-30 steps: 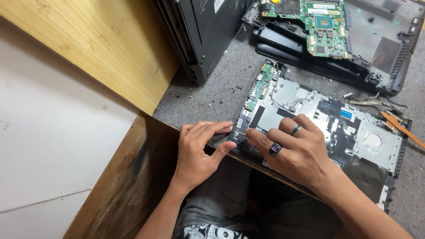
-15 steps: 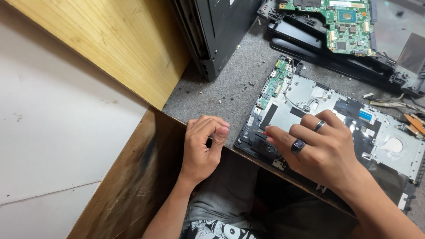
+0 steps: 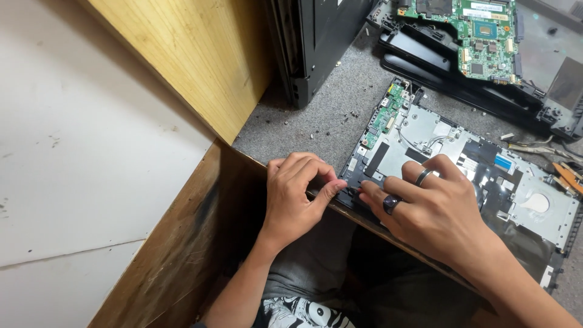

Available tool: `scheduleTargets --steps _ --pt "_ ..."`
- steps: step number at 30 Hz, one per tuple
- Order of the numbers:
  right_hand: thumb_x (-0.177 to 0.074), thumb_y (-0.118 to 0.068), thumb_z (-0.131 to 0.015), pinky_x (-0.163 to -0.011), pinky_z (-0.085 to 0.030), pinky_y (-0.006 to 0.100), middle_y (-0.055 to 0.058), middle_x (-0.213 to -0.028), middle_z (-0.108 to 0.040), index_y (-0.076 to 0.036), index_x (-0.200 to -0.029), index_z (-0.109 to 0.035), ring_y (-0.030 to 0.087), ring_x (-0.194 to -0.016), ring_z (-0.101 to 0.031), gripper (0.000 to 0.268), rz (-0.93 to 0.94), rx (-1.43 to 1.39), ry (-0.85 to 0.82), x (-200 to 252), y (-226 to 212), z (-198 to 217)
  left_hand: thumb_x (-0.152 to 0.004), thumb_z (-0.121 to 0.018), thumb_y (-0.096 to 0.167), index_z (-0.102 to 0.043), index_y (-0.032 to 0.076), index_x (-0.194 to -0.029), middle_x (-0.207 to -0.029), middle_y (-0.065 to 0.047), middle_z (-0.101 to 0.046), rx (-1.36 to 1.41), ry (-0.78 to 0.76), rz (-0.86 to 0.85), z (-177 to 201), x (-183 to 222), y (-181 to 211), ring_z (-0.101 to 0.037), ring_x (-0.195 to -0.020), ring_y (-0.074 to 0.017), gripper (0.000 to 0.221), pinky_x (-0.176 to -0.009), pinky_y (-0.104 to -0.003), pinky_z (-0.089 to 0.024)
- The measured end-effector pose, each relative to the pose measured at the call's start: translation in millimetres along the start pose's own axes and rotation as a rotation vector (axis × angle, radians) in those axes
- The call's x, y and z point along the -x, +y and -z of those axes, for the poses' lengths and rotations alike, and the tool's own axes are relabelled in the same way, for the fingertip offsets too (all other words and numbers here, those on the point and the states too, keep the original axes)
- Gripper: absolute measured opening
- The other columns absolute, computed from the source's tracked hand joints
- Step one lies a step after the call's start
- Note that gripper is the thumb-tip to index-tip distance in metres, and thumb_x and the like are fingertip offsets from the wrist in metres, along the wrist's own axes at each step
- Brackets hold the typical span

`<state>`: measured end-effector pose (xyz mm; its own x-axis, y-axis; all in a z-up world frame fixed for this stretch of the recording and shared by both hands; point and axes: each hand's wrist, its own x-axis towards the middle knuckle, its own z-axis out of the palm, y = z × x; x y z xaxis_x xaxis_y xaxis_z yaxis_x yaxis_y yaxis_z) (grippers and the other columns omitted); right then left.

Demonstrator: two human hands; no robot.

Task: Disassembling and repairing internal components of a laptop, including the motherboard and ribbon cable connectors.

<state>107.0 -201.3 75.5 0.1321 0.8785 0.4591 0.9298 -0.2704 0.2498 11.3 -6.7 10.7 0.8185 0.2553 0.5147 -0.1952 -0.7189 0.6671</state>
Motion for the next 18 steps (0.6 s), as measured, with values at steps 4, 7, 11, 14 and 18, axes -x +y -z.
scheduleTargets --steps 4,7,11,14,18 --pt "-0.104 -0.028 -0.071 -0.065 -0.036 0.036 -0.007 -0.065 -0.045 -0.025 -0.088 -0.073 0.02 -0.066 -0.052 0.016 0.038 0.073 -0.071 -8 3 8 -0.097 -0.061 0.046 -0.062 0.02 -0.082 -0.087 0.01 -0.07 -0.002 0.007 0.003 -1 1 -2 -0.068 -0.098 -0.0136 0.03 -0.084 -0.035 -0.034" --pt "-0.105 -0.032 -0.07 -0.067 -0.037 0.04 -0.007 -0.067 -0.052 -0.025 -0.064 -0.067 0.022 -0.073 -0.058 0.041 0.057 0.044 -0.124 -13 4 11 -0.099 -0.059 0.045 -0.061 0.019 -0.082 -0.087 0.011 -0.07 0.003 0.016 0.004 -2 3 -2 -0.067 -0.099 -0.0143 0.031 -0.085 -0.036 -0.034" --pt "-0.106 -0.035 -0.067 -0.072 -0.041 0.042 -0.009 -0.059 -0.055 -0.019 -0.052 -0.057 0.022 -0.07 -0.059 0.057 0.021 0.03 -0.228 -21 2 15 -0.099 -0.059 0.044 -0.062 0.019 -0.083 -0.086 0.01 -0.07 -0.02 0.046 -0.005 -5 3 -3 -0.067 -0.098 -0.0154 0.03 -0.084 -0.036 -0.034" --pt "-0.106 -0.035 -0.064 -0.073 -0.04 0.043 -0.01 -0.059 -0.058 -0.018 -0.049 -0.058 0.022 -0.067 -0.059 0.061 0.001 0.004 -0.32 -26 -1 14 -0.099 -0.061 0.042 -0.063 0.019 -0.083 -0.086 0.009 -0.07 -0.035 0.064 -0.019 -8 3 -5 -0.067 -0.097 -0.0156 0.028 -0.084 -0.037 -0.034" --pt "-0.106 -0.034 -0.064 -0.077 -0.04 0.043 -0.012 -0.057 -0.058 -0.017 -0.043 -0.056 0.02 -0.067 -0.06 0.065 -0.038 -0.019 -0.355 -30 -2 13 -0.099 -0.062 0.04 -0.063 0.018 -0.084 -0.085 0.009 -0.07 -0.033 0.085 -0.046 -7 3 -5 -0.066 -0.096 -0.0152 0.026 -0.083 -0.037 -0.034"
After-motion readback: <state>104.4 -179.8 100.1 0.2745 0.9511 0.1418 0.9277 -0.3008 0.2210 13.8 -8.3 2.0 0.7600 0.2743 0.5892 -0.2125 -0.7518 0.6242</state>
